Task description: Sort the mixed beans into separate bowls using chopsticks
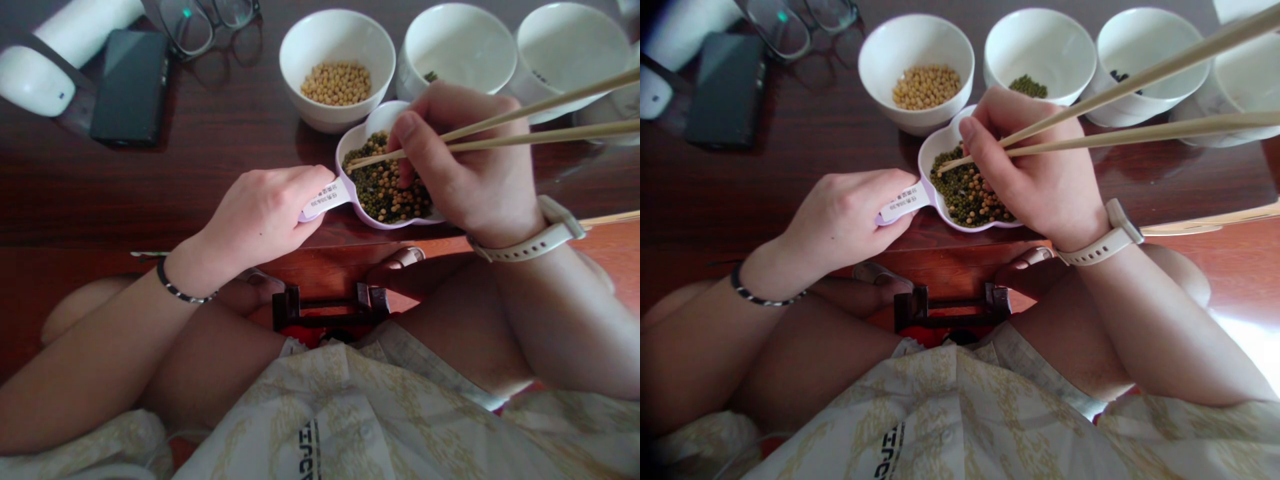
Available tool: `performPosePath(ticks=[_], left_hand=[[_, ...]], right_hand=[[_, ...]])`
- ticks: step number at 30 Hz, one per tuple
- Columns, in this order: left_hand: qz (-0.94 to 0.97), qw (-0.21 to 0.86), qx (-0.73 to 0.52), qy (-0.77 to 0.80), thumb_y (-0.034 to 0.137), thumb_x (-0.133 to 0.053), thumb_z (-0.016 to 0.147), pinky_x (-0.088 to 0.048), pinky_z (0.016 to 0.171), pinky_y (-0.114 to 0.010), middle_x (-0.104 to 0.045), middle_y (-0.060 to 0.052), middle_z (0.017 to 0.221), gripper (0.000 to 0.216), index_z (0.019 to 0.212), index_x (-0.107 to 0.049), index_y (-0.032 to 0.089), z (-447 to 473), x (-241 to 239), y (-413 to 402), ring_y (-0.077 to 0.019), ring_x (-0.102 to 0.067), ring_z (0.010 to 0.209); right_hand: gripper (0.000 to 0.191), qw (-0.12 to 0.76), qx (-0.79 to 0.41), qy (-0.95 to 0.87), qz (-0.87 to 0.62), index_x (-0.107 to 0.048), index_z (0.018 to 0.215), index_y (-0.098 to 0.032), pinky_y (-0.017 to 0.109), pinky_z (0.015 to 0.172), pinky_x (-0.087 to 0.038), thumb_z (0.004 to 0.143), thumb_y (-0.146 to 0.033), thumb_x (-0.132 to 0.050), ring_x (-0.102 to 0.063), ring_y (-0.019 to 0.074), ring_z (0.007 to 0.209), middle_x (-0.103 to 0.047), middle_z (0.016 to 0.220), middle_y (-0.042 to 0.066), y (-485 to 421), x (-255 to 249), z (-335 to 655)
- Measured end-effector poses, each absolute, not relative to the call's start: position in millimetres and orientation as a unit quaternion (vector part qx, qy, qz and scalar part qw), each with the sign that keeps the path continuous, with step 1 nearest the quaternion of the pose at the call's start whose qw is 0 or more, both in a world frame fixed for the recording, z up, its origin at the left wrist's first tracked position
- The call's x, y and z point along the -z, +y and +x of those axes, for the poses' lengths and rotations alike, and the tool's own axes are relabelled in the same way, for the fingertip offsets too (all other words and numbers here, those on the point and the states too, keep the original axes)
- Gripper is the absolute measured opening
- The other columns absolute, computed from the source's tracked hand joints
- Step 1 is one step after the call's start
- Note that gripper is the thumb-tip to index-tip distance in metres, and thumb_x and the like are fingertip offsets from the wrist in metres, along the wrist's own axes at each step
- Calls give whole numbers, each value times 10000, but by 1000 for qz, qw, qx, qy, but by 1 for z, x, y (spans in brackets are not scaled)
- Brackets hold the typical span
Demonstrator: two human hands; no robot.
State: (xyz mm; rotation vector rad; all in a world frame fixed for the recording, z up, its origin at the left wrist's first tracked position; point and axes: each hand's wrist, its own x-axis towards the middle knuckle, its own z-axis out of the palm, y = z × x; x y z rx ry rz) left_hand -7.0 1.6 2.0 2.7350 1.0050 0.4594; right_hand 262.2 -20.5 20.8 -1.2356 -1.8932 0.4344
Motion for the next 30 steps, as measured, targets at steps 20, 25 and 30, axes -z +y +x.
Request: performPosePath(ticks=[20,25,30], left_hand=[[922,66,-106,366,315,-538,1031,-551,887,-302,-761,-61,1086,327,1281,-693,174,-4,-7,0,-202,-695,970],[918,75,-88,380,352,-524,1030,-541,963,-346,-749,-79,1159,400,1347,-684,168,-2,-9,0,-216,-680,1030],[917,79,-96,380,323,-526,1019,-551,938,-352,-754,-75,1128,377,1324,-696,183,-2,-9,0,-232,-700,1026]], right_hand=[[420,398,-171,-757,-490,-781,1008,-89,286,688,-387,1130,-422,-555,-592,106,689,-676,813,50,-22,-23,263],[517,354,-130,-772,-512,-790,969,-157,281,842,-389,1155,-513,-464,-544,95,822,-628,862,10,-23,-24,265],[496,365,-141,-769,-505,-800,1068,-90,285,775,-398,1144,-479,-501,-566,91,763,-642,837,31,-22,-25,265]])
